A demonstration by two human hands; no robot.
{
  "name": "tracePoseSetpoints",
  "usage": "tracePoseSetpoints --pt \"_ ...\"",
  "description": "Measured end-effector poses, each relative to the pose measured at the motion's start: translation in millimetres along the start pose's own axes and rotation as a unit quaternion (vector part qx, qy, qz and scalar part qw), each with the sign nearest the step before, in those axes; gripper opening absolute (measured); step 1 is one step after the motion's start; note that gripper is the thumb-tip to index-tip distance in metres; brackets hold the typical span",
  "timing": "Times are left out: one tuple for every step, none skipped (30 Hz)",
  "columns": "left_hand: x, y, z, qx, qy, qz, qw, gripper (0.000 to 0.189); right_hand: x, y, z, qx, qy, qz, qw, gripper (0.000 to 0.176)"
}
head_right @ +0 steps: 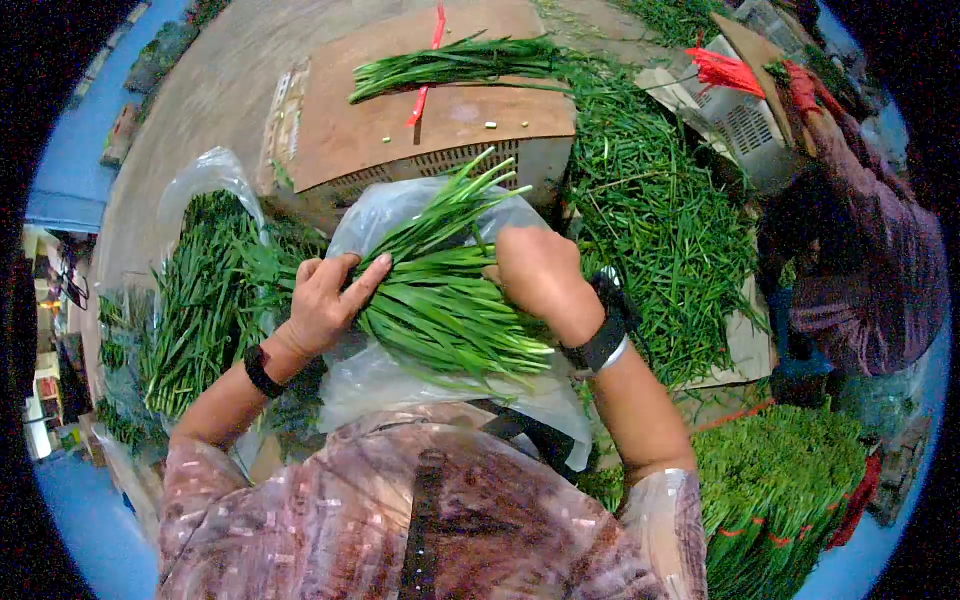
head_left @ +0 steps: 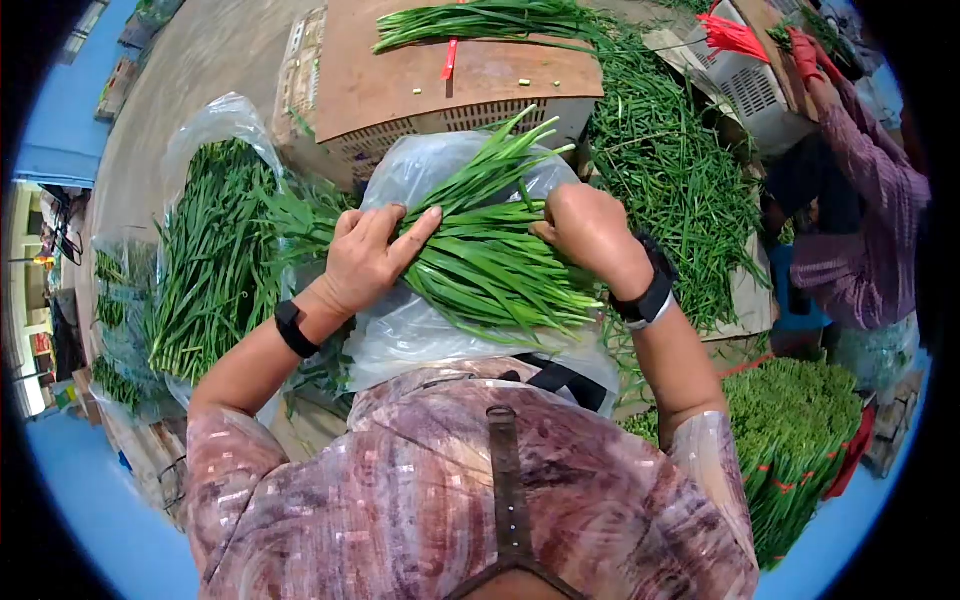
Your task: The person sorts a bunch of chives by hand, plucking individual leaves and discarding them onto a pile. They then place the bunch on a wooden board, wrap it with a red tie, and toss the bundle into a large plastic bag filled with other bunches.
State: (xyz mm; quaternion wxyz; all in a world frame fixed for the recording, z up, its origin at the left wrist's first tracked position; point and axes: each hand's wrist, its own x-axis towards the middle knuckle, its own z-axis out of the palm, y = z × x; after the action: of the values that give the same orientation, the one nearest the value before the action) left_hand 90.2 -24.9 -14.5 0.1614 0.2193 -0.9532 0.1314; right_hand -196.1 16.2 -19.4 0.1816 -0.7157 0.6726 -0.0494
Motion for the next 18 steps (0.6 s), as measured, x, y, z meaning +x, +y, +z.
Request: tracePoseSetpoints --pt "0.9 -0.2 0.0 0.003 0.009 0.003 1.000 0.051 -2.9 -0.4 0.8 -0.003 -0.003 0.007 1.000 0.027" --pt "1.6 0.8 0.1 0.006 0.018 0.003 1.000 0.051 -4.9 -1.0 1.9 -0.007 -0.007 0.012 1.000 0.026" --pt "0.8 2.0 -0.6 0.008 0.025 0.004 1.000 0.051 -6.7 -2.3 3.8 -0.017 -0.009 0.016 1.000 0.025" --pt "0.0 2.1 -1.1 0.007 0.026 0.004 1.000 0.050 -7.5 -3.7 5.1 -0.016 -0.004 0.018 1.000 0.024" --pt "-0.5 2.0 -1.3 0.006 0.026 0.005 1.000 0.050 -8.1 -4.6 6.1 -0.015 0.000 0.021 1.000 0.023" --pt "-0.9 2.1 -1.7 0.004 0.027 0.007 1.000 0.050 -8.6 -5.1 7.4 -0.014 0.005 0.025 1.000 0.021" --pt "-1.5 2.4 -2.3 0.007 0.024 0.009 1.000 0.050 -7.9 -3.4 12.7 -0.020 0.024 0.028 0.999 0.020" --pt "-2.0 2.2 -2.8 0.011 0.023 0.012 1.000 0.050 -6.4 0.1 20.5 -0.026 0.044 0.031 0.998 0.019" --pt "-2.0 1.4 -3.2 0.016 0.023 0.014 1.000 0.051 -4.8 2.9 23.1 -0.034 0.065 0.033 0.997 0.018" --pt "-2.0 0.9 -3.6 0.017 0.026 0.014 0.999 0.051 -4.5 4.5 21.9 -0.048 0.080 0.041 0.995 0.017" --pt "-3.1 1.6 -4.6 0.017 0.026 0.012 0.999 0.051 -6.3 6.0 21.4 -0.063 0.094 0.049 0.992 0.017" --pt "-4.6 2.5 -5.6 0.016 0.026 0.010 0.999 0.051 -9.3 9.1 21.5 -0.076 0.106 0.057 0.990 0.016" --pt "-5.3 3.5 -6.3 0.013 0.022 0.004 1.000 0.051 -15.0 22.2 17.1 -0.017 0.133 0.052 0.990 0.017" --pt "-5.0 5.1 -7.1 0.006 0.018 -0.001 1.000 0.051 -18.6 25.8 14.2 0.046 0.118 0.066 0.990 0.017" --pt "-3.2 5.6 -7.0 0.001 0.016 -0.004 1.000 0.051 -20.3 29.8 9.1 0.066 0.121 0.069 0.988 0.017" --pt "-1.5 4.4 -6.5 0.001 0.019 0.008 1.000 0.052 -17.6 34.6 2.3 0.085 0.127 0.068 0.986 0.018" --pt "-1.2 3.5 -7.1 0.004 0.020 0.017 1.000 0.052 -10.0 38.7 -5.0 0.113 0.175 0.054 0.976 0.019" --pt "-1.4 1.9 -8.6 0.008 0.020 0.027 0.999 0.052 1.4 40.7 -13.0 0.144 0.223 0.039 0.963 0.020"
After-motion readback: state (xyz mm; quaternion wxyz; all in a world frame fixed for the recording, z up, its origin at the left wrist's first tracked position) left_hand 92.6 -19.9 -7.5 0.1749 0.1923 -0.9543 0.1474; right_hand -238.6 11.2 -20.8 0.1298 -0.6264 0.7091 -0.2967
